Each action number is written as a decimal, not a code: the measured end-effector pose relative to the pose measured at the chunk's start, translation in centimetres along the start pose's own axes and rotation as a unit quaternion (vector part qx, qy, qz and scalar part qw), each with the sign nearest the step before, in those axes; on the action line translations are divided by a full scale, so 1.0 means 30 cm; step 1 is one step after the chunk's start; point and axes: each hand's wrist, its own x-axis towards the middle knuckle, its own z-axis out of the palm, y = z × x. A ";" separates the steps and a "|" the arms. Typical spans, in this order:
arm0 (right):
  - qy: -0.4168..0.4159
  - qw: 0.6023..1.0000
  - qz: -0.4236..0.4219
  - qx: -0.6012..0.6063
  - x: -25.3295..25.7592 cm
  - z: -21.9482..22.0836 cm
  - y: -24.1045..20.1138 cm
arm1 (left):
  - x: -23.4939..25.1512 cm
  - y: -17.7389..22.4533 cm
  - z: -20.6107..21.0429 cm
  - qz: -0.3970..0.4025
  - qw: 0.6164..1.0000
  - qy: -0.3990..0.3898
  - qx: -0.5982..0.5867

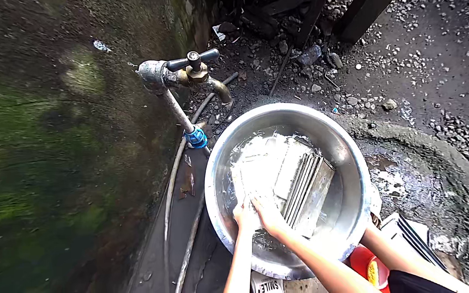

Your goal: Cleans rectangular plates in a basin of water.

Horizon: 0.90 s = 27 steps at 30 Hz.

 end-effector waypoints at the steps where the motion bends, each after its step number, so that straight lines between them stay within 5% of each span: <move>1: -0.005 0.999 0.044 -0.001 0.047 -0.006 -0.018 | 0.003 -0.003 -0.001 0.002 1.000 0.000 0.005; 4: 0.012 0.997 0.079 0.014 0.026 0.029 -0.074 | 0.004 -0.003 0.000 0.001 1.000 0.008 0.002; 8: 0.005 1.000 0.006 0.023 -0.160 0.069 -0.070 | -0.003 0.006 0.008 -0.015 1.000 0.013 -0.007; 15: 0.001 0.995 0.095 -0.006 0.102 -0.002 -0.055 | 0.006 0.002 -0.001 -0.025 0.999 -0.008 0.018; 22: -0.076 0.996 -0.038 0.017 -0.203 0.019 0.013 | -0.001 0.011 0.012 -0.041 0.998 -0.008 0.037; 27: 0.044 0.996 0.080 0.002 0.048 0.009 -0.028 | 0.003 0.010 0.006 -0.042 0.998 -0.006 0.049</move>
